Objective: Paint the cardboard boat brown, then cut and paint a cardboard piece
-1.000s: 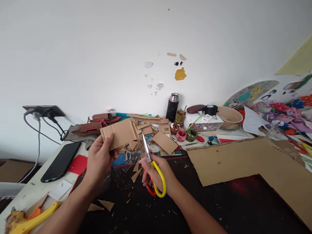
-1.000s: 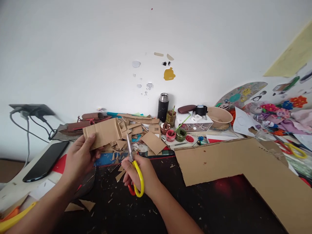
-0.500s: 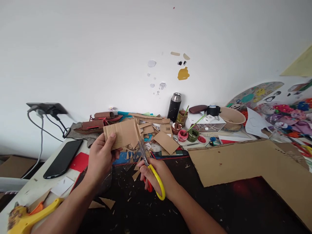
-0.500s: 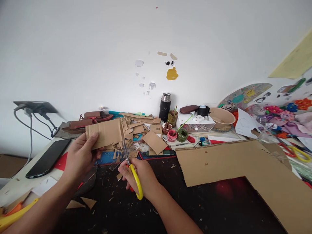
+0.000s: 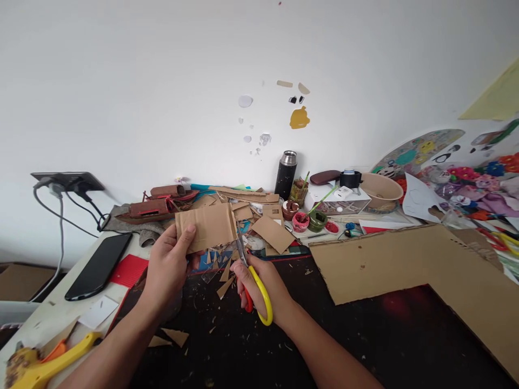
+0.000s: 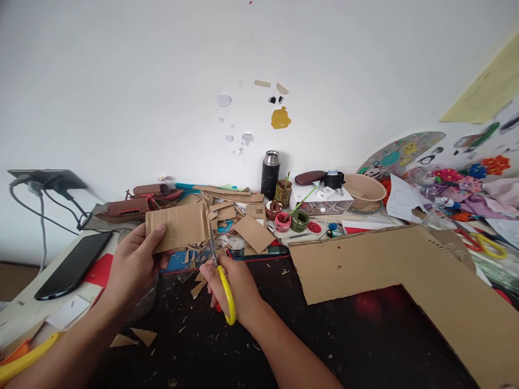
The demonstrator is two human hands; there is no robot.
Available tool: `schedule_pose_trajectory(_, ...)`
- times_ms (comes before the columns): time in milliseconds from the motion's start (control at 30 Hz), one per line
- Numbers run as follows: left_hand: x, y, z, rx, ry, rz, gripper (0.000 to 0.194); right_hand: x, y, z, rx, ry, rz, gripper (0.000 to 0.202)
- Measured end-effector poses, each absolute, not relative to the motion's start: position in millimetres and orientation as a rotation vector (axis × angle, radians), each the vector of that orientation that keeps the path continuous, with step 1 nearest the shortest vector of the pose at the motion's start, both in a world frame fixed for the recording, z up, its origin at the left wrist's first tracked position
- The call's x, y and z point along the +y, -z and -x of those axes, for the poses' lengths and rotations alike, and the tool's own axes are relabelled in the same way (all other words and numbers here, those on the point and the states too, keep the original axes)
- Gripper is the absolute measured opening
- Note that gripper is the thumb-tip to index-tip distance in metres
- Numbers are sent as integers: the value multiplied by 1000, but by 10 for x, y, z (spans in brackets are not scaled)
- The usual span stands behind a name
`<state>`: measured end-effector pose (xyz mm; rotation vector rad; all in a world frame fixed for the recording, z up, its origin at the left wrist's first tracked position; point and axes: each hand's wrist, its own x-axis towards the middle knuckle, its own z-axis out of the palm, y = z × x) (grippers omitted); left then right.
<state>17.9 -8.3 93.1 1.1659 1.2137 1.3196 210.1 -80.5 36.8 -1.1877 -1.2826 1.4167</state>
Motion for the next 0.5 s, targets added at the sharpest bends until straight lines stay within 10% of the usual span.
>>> schedule_pose_trajectory(500,-93,-921,-214,1236,-1316,-1152,41,-794,-355,-2094,-1325,-1388,1232,53)
